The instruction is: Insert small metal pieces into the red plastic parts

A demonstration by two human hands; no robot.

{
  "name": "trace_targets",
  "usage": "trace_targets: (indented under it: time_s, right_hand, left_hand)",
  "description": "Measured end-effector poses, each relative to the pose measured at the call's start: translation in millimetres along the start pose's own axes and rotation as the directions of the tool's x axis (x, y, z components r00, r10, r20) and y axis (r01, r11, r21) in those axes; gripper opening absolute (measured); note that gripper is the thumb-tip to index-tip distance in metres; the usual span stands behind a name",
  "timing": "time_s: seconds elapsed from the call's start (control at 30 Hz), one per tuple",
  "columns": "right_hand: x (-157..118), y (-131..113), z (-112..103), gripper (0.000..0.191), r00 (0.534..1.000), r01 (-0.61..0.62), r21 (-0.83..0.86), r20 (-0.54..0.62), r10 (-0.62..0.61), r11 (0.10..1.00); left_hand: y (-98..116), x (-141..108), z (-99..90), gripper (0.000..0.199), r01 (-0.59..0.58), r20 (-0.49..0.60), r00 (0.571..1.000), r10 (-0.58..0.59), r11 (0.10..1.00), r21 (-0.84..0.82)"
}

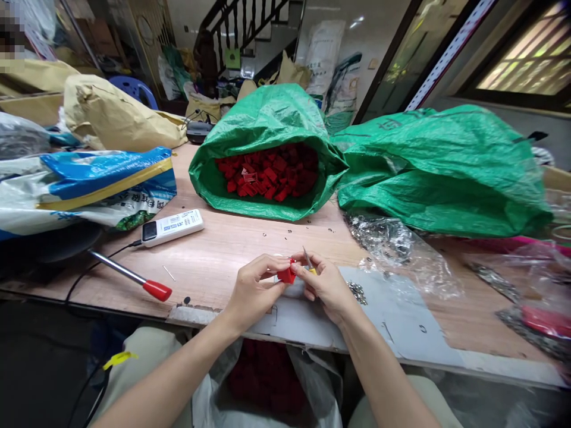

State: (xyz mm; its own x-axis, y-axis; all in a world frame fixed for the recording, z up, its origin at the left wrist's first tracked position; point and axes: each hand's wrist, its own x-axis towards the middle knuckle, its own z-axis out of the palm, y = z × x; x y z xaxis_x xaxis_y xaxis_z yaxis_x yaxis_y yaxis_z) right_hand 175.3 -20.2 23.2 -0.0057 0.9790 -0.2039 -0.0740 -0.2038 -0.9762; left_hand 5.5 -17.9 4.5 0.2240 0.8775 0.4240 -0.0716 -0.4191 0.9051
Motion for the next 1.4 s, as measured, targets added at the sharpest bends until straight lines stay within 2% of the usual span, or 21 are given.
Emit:
trace_targets:
  time_s: [0.1, 0.17, 0.43, 0.6, 0.73, 0.83, 1.03, 1.2, 1.27, 1.4]
  right_hand:
    - [-2.8, -4.9, -6.1, 0.045, 0.975, -0.163, 0.099, 0.165, 0.145, 0.982]
    - [-4.1, -7.4, -11.5, 0.042, 0.961, -0.199, 0.111, 0.218, 0.172, 0.974]
    - [-4.0, -8.1, -18.6, 0.037, 0.978, -0.104, 0.02, 0.185, 0.099, 0.994]
    - [-4.2, -7.9, -15.7, 0.037, 0.976, -0.125, -0.005, 0.177, 0.124, 0.992]
    - [-4.8, -6.8, -13.2, 0.042, 0.979, -0.125, -0.046, 0.158, 0.131, 0.991]
    - [-6.1, -6.4, -13.6, 0.044, 0.978, -0.109, -0.048, 0.171, 0.116, 0.993]
    - [-8.9, -6.7, -20.1, 0.042, 0.956, -0.13, -0.018, 0.265, 0.13, 0.991]
    - [-12.7, -3.2, -12.5, 0.041, 0.977, -0.107, -0.003, 0.187, 0.106, 0.994]
    - [-15.3, -3.0, -9.2, 0.039, 0.976, -0.126, 0.064, 0.187, 0.112, 0.99]
    - [-19.6, -4.1, -7.6, 0.036, 0.946, -0.218, 0.158, 0.278, 0.168, 0.963]
  left_hand:
    - [1.5, 0.4, -0.5, 0.015, 0.0, -0.003, 1.0, 0.0, 1.0, -0.001]
    - [2.2, 1.0, -1.0, 0.016, -0.001, -0.004, 1.0, 0.0, 1.0, -0.01]
    - [2.3, -0.2, -1.0, 0.015, 0.017, 0.001, 1.0, -0.017, 1.0, -0.004]
    - [2.1, -1.0, -1.1, 0.014, 0.036, -0.013, 0.999, -0.037, 0.997, -0.072]
    - [2.2, -3.3, -1.2, 0.015, 0.055, 0.015, 0.998, -0.054, 0.995, -0.079]
    - [2.8, -4.7, -2.4, 0.016, 0.024, 0.039, 0.999, -0.022, 0.998, -0.053]
    - [2.9, -1.8, -5.1, 0.021, 0.015, 0.023, 1.0, -0.014, 0.999, -0.039]
    - [2.8, -0.3, -5.3, 0.02, 0.004, 0.033, 0.999, -0.001, 0.997, -0.075]
    - [3.9, -0.1, -6.2, 0.019, 0.032, 0.023, 0.999, -0.03, 0.994, -0.104]
    - [4.9, 2.4, -9.7, 0.024, 0.155, 0.004, 0.987, -0.158, 0.963, -0.222]
